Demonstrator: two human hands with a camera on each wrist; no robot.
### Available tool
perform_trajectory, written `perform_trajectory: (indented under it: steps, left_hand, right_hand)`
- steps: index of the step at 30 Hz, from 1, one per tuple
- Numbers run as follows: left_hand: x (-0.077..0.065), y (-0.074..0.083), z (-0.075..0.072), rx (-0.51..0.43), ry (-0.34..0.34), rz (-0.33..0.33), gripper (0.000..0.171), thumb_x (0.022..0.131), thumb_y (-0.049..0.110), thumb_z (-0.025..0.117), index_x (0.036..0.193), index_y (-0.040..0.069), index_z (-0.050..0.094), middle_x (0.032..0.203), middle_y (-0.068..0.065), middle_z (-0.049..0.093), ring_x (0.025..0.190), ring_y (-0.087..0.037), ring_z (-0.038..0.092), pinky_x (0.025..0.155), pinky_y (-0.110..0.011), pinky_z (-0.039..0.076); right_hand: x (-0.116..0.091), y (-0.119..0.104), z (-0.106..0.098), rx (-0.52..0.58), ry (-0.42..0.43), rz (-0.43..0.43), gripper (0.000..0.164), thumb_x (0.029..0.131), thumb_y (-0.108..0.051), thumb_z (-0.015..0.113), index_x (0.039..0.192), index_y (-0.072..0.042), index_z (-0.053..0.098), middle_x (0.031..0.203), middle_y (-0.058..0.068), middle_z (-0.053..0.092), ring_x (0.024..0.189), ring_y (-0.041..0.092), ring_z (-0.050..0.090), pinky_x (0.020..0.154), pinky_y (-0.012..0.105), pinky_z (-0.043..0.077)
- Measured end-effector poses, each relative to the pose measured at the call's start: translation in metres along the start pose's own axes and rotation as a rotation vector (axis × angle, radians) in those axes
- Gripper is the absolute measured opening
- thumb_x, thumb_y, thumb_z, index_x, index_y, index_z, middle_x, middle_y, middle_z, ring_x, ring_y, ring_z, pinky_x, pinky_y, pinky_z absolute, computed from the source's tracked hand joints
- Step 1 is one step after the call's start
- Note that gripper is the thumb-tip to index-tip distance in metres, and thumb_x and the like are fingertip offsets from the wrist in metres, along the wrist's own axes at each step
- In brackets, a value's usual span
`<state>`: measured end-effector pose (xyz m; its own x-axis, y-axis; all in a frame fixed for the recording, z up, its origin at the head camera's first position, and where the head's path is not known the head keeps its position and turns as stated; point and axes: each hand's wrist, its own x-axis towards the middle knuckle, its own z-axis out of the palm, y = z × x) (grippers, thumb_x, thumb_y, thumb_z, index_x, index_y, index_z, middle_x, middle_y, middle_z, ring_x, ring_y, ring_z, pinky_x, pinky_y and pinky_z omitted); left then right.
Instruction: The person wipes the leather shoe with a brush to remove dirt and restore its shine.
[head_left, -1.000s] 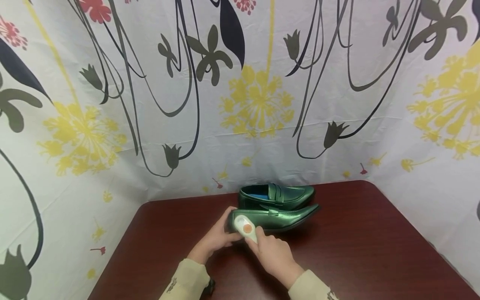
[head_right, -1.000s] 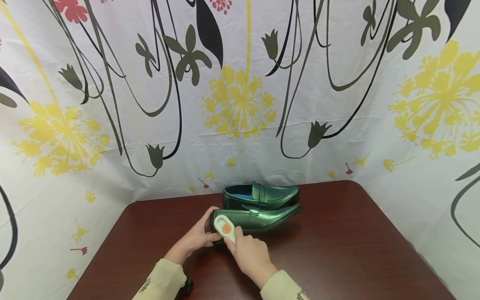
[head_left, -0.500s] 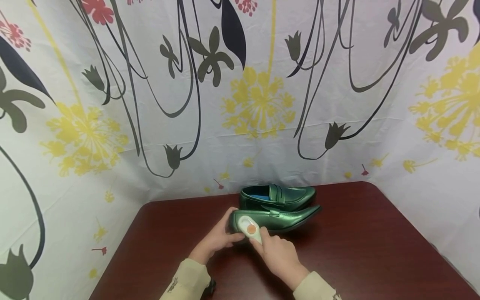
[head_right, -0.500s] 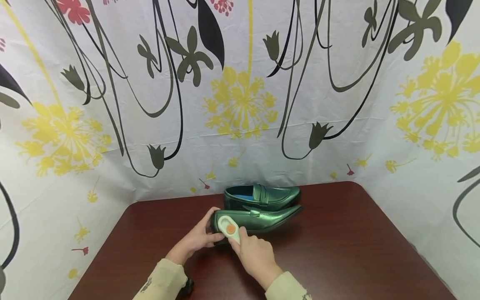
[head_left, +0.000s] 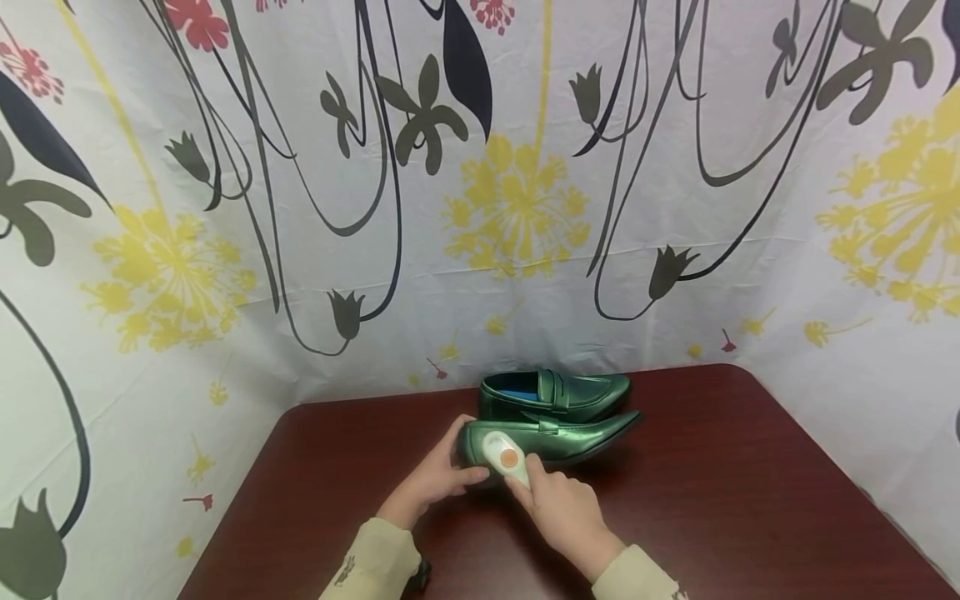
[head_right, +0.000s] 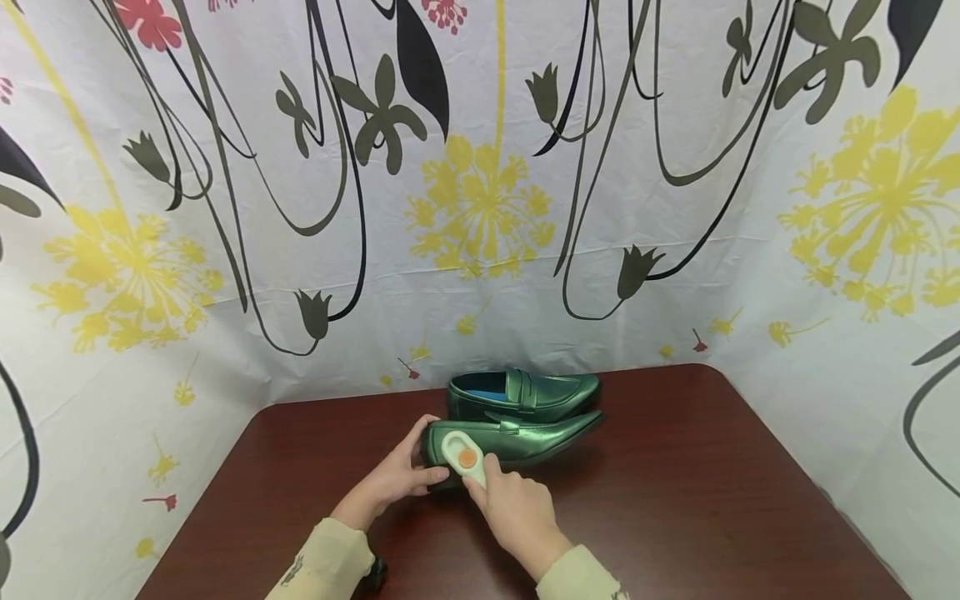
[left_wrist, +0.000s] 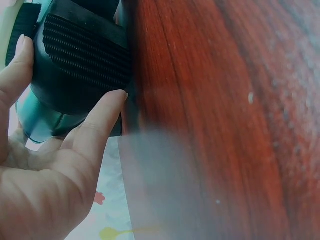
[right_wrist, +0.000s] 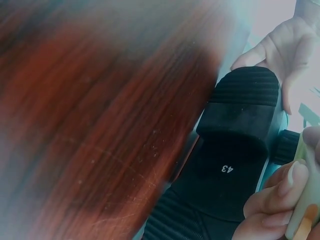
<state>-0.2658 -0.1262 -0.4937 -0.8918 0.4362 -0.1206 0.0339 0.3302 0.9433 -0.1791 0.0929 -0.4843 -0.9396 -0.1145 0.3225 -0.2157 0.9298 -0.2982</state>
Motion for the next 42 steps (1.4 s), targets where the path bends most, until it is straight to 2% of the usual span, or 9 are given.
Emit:
perform_trajectory:
  steps: [12,23,36,42]
  left_hand:
    - [-0.002,0.002,0.0,0.002,0.007,-0.026,0.076,0.085,0.027,0.083,0.143,0.044,0.036,0.154,-0.014,0.042,0.128,-0.04,0.056,0.083,-0.054,0.058]
    - [-0.002,0.002,0.0,0.0,0.008,-0.02,0.076,0.085,0.029,0.083,0.142,0.045,0.037,0.153,-0.012,0.043,0.127,-0.04,0.056,0.083,-0.056,0.058]
    - [0.0,0.003,-0.001,-0.013,-0.002,-0.022,0.075,0.086,0.028,0.082,0.143,0.045,0.036,0.152,-0.014,0.044,0.125,-0.039,0.057,0.083,-0.057,0.058]
    - [-0.002,0.005,0.0,-0.023,-0.011,-0.025,0.076,0.087,0.026,0.081,0.145,0.044,0.035,0.152,-0.014,0.043,0.125,-0.038,0.057,0.083,-0.056,0.058]
  right_hand:
    - [-0.003,0.002,-0.003,-0.016,0.05,-0.001,0.04,0.097,-0.051,0.062,0.097,-0.012,0.053,0.052,0.003,0.048,0.04,0.02,0.045,0.038,0.035,0.031]
    - [-0.004,0.01,-0.004,-0.013,0.013,0.031,0.039,0.097,-0.05,0.062,0.099,-0.013,0.052,0.054,0.003,0.049,0.041,0.021,0.045,0.038,0.036,0.031]
    - [-0.009,0.018,-0.007,-0.036,0.055,0.008,0.037,0.097,-0.047,0.064,0.098,-0.014,0.05,0.053,0.003,0.047,0.04,0.021,0.044,0.037,0.036,0.031]
    - [-0.012,0.024,-0.006,-0.066,0.118,-0.009,0.038,0.094,-0.047,0.068,0.098,-0.013,0.052,0.051,0.004,0.047,0.038,0.022,0.043,0.036,0.036,0.03]
